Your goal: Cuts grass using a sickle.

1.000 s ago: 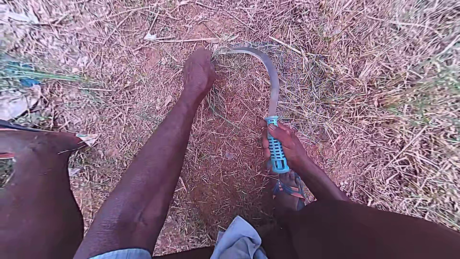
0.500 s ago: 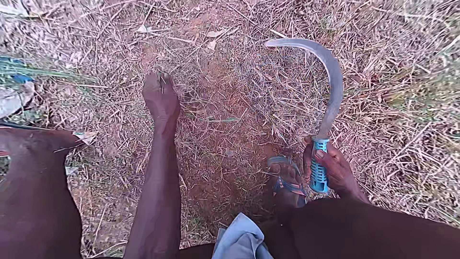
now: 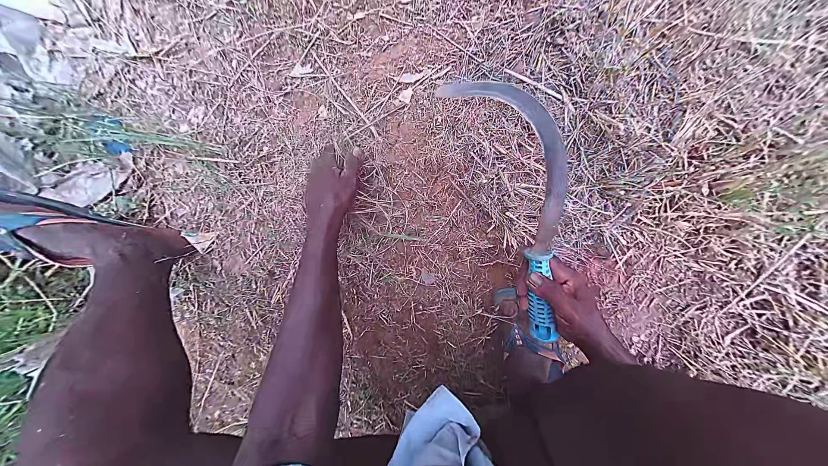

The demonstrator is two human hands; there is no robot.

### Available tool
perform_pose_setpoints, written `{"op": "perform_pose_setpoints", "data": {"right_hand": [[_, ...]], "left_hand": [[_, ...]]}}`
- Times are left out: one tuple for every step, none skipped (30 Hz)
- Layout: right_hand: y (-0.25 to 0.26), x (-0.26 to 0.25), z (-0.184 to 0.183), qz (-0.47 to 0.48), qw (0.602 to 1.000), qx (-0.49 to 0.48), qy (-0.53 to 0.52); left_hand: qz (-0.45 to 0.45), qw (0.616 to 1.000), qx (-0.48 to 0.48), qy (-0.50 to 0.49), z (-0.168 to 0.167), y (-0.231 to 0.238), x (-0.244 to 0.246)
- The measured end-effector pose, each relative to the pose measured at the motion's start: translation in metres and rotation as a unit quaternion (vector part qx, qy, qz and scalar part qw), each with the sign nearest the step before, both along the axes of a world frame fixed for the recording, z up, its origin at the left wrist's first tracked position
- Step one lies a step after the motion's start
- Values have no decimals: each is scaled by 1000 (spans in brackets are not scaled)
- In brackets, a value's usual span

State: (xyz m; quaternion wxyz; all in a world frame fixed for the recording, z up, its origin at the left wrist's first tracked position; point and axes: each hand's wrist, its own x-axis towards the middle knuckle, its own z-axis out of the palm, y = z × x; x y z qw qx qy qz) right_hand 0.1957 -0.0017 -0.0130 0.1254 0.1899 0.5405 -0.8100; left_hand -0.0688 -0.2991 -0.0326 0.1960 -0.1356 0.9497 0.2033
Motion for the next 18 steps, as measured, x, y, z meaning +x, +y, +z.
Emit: {"op": "perform_pose_setpoints", "data": {"right_hand": [[0,2,-3,2,1000,1,5],[0,4,-5,5,1000,4,6],[-1,4,-7,9,1000,7,3],[-1,3,-8,13,1000,11,-5],[-1,1,-8,15,1000,11,-13],[-2,-3,-8,16,1000,11,-21],[-3,-7,-7,18,1000,9,-24],[-3,-12,-6,20,999,5,-28],[-3,-17,-5,20,999,0,-32],[-4,-23,-4,24,999,-1,-37],[-5,-27,-3,30,999,-2,-44],[-7,-32,-2,38,998,1,-53],[-10,-38,-2,43,997,-1,-65],[-15,-41,-3,46,996,-8,-76],[-20,-44,-5,48,995,-18,-82],[-26,-49,-6,51,995,-29,-85],[-32,-53,-9,55,994,-46,-86],[-38,-58,-11,65,992,-60,-90]], "left_hand": [[-25,1000,-13,2,-1,8,-4],[-55,998,-30,3,-2,15,-8],[-83,995,-46,3,-3,22,-11],[-110,992,-68,-5,-5,28,-14],[-131,987,-86,-18,-7,34,-16],[-145,984,-100,-29,-9,36,-18],[-154,982,-107,-37,-11,35,-20],[-163,979,-111,-44,-12,33,-21],[-172,977,-112,-55,-11,29,-22],[-182,974,-116,-65,-9,26,-22],[-188,971,-123,-76,-6,23,-20],[-190,970,-128,-84,-4,20,-19],[-188,970,-131,-83,-3,18,-18],[-187,971,-130,-76,-1,17,-16],[-190,971,-131,-70,0,18,-13],[-193,970,-130,-67,2,19,-13],[-200,968,-134,-66,4,20,-14],[-206,967,-138,-66,6,22,-15]]}}
